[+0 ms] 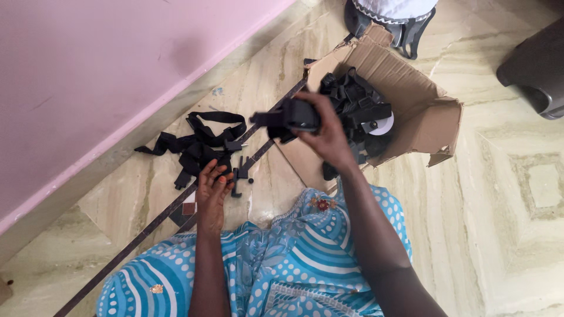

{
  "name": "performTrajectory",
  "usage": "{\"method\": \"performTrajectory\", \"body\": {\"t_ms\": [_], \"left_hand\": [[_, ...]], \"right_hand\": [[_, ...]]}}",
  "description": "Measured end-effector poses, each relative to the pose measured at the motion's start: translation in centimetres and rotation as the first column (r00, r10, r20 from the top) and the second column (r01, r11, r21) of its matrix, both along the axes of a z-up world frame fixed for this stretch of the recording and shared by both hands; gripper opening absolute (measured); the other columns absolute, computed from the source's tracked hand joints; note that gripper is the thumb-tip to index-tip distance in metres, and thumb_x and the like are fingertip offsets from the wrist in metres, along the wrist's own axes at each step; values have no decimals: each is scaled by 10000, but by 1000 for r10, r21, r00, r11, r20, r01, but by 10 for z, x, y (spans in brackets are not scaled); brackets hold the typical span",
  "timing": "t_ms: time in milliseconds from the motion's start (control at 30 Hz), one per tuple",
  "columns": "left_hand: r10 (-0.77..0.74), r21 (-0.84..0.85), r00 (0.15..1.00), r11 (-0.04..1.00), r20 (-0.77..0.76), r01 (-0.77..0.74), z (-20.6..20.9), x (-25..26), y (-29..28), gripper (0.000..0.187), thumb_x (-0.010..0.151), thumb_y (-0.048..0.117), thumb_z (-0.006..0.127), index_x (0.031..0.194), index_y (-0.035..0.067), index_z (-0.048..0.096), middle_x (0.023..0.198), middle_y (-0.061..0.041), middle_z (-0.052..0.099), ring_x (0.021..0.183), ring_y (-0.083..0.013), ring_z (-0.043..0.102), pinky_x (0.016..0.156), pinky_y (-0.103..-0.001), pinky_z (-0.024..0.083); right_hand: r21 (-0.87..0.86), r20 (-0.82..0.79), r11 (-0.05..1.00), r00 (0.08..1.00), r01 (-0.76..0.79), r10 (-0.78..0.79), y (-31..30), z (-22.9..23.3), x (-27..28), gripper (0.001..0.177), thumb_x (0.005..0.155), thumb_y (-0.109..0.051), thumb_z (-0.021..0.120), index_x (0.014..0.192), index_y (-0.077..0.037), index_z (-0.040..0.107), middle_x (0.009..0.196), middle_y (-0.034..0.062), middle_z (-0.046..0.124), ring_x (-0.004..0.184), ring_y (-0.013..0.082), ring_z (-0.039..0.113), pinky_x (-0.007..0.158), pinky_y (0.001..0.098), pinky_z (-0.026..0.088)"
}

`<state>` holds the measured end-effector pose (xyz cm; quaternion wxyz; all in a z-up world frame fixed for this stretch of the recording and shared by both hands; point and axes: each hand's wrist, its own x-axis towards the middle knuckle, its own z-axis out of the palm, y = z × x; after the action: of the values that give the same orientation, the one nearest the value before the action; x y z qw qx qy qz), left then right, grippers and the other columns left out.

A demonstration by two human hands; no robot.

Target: The person sits on the floor and sorts black camera accessories, including straps and mounts, from a cardboard box onto the floor. They handle the items one by one, separating them into piles.

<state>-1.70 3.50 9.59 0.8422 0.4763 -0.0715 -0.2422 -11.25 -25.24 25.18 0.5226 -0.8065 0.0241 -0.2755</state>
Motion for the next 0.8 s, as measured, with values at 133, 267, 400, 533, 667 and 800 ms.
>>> {"method": "performTrajectory", "body": {"t_ms": [133,267,400,533,667,800], "left_hand": [[22,50,1000,998,-5,-22,-12,3,-1,503,983,102,673,1458,75,507,1277,-59,633,1084,-164,666,896,-306,555],[80,110,997,991,-2,-80,-24,5,2,430,998,136,657,1408,84,539,1254,-44,643,1075,-146,675,883,-295,570],[211,108,977,972,-25,-207,-44,12,1,375,1001,142,662,1361,89,569,1228,-27,638,1052,-130,665,853,-280,565],[283,107,958,955,-54,-277,-62,19,5,365,998,141,676,1348,90,586,1215,-20,647,1054,-126,657,836,-262,550],[161,376,960,895,229,-240,-69,10,-2,301,992,164,697,1286,128,641,1250,-48,630,1062,-148,635,837,-268,553],[-293,754,745,521,599,-400,-66,-11,-14,312,850,221,802,1146,175,716,1235,-86,593,1051,-315,633,857,-420,556]], "right_hand": [[-85,110,903,905,421,-411,-47,7,-18,735,891,0,830,1524,-154,490,1557,125,441,1475,283,480,1236,377,468],[-311,196,677,742,667,-641,-88,3,-38,901,841,-39,879,1598,-124,399,1676,220,146,1562,428,221,1278,523,325],[-343,94,711,776,614,-624,-92,-21,-37,702,950,-98,831,1563,-140,491,1722,199,207,1615,432,230,1314,517,303],[-413,-67,829,895,377,-441,-71,-50,-7,529,951,-157,808,1435,-124,596,1683,212,288,1571,428,304,1271,513,328],[-424,-255,899,938,109,-234,-43,-78,16,454,921,-203,784,1346,-150,634,1604,221,370,1497,436,378,1168,495,407],[-469,-306,879,950,-89,-67,-18,-100,30,405,931,-244,769,1300,-138,638,1567,227,400,1448,465,414,1119,514,423]]}}
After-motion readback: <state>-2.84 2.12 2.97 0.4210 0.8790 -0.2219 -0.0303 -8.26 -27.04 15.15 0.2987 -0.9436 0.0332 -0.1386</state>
